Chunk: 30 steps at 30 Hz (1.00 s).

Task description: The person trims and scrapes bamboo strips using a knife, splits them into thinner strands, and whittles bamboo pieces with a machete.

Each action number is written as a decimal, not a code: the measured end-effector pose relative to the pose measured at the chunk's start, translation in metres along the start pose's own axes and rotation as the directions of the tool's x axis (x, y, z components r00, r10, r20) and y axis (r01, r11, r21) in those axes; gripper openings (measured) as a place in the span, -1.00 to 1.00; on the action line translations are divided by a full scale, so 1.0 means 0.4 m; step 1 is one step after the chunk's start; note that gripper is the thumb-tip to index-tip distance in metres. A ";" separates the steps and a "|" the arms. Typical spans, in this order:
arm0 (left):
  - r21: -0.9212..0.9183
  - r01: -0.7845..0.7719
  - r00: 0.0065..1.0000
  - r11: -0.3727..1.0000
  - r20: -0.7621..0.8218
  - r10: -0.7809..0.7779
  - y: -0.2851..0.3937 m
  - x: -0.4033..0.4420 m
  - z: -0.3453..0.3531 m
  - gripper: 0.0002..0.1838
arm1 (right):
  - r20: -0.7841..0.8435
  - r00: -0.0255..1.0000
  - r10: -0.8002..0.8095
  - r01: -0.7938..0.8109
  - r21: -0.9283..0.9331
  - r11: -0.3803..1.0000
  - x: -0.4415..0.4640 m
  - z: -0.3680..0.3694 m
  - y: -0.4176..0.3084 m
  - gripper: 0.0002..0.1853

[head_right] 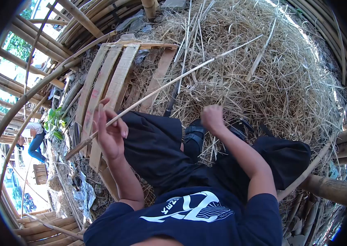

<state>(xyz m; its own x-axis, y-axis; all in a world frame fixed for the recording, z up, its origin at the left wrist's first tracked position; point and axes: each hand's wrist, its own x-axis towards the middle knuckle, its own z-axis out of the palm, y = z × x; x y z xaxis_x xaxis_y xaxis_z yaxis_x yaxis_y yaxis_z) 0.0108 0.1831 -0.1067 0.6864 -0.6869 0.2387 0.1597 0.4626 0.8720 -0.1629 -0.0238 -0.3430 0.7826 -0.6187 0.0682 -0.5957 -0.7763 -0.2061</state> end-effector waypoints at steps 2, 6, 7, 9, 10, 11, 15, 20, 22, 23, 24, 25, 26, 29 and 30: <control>0.106 -0.030 0.999 0.994 -0.025 0.032 0.012 -0.018 0.006 -0.50 | 0.120 0.992 0.047 -0.091 0.389 0.917 0.039 0.040 -0.100 -0.69; 0.133 -0.171 0.985 0.976 0.037 0.167 0.017 -0.048 0.002 -0.24 | 0.352 0.934 0.055 -0.255 0.555 0.792 0.153 0.208 -0.218 -0.64; 0.126 -0.210 0.975 0.969 0.103 0.198 0.025 -0.051 0.011 -0.22 | 0.447 0.892 0.069 -0.344 0.573 0.744 0.183 0.274 -0.235 -0.58; 0.128 -0.249 0.950 0.960 0.225 0.217 0.041 -0.054 0.014 -0.15 | 0.533 0.843 0.073 -0.434 0.592 0.679 0.206 0.304 -0.261 -0.52; 0.140 -0.245 0.949 0.960 0.239 0.207 0.045 -0.055 0.002 -0.15 | 0.540 0.835 0.102 -0.443 0.552 0.707 0.195 0.306 -0.282 -0.48; 0.171 -0.226 0.949 0.959 0.260 0.177 0.047 -0.057 -0.015 -0.13 | 0.549 0.826 0.131 -0.454 0.509 0.731 0.186 0.309 -0.301 -0.44; 0.421 -0.201 0.964 0.884 0.244 0.103 0.060 -0.042 -0.028 -0.11 | 0.610 0.780 0.140 -0.557 0.576 0.598 0.177 0.392 -0.327 -0.44; 0.593 -0.296 0.952 0.749 0.250 0.178 0.088 0.019 -0.020 -0.13 | 0.653 0.730 0.200 -0.622 0.513 0.592 0.159 0.409 -0.372 -0.47; 0.605 -0.325 0.945 0.727 0.245 0.219 0.086 0.043 -0.015 -0.18 | 0.689 0.644 0.332 -0.758 0.512 0.405 0.169 0.408 -0.390 -0.47; 0.557 -0.321 0.947 0.766 0.211 0.244 0.082 0.049 -0.013 -0.19 | 0.710 0.610 0.352 -0.785 0.482 0.389 0.172 0.407 -0.398 -0.48; 0.504 -0.321 0.947 0.802 0.179 0.267 0.079 0.055 -0.011 -0.20 | 0.710 0.610 0.351 -0.785 0.483 0.388 0.177 0.394 -0.407 -0.48; 0.449 -0.297 0.954 0.843 0.167 0.248 0.076 0.054 -0.004 -0.21 | 0.725 0.568 0.389 -0.821 0.466 0.329 0.180 0.380 -0.416 -0.44; 0.448 -0.296 0.955 0.844 0.167 0.246 0.076 0.052 -0.005 -0.21 | 0.739 0.522 0.426 -0.853 0.447 0.269 0.182 0.366 -0.419 -0.40; 0.393 -0.316 0.944 0.864 0.220 0.245 0.076 0.037 -0.005 -0.20 | 0.762 0.436 0.479 -0.888 0.451 0.091 0.199 0.456 -0.424 -0.20; 0.394 -0.312 0.946 0.865 0.216 0.243 0.079 0.033 -0.001 -0.20 | 0.770 0.405 0.493 -0.892 0.451 0.030 0.199 0.460 -0.427 -0.12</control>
<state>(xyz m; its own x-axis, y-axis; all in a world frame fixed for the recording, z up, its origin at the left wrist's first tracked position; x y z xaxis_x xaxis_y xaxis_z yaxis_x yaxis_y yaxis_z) 0.0254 0.1890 -0.0761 0.5344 -0.6586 0.5298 -0.3554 0.3937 0.8478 0.0345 0.0816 -0.4822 0.1621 -0.5409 -0.8253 -0.6345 0.5834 -0.5070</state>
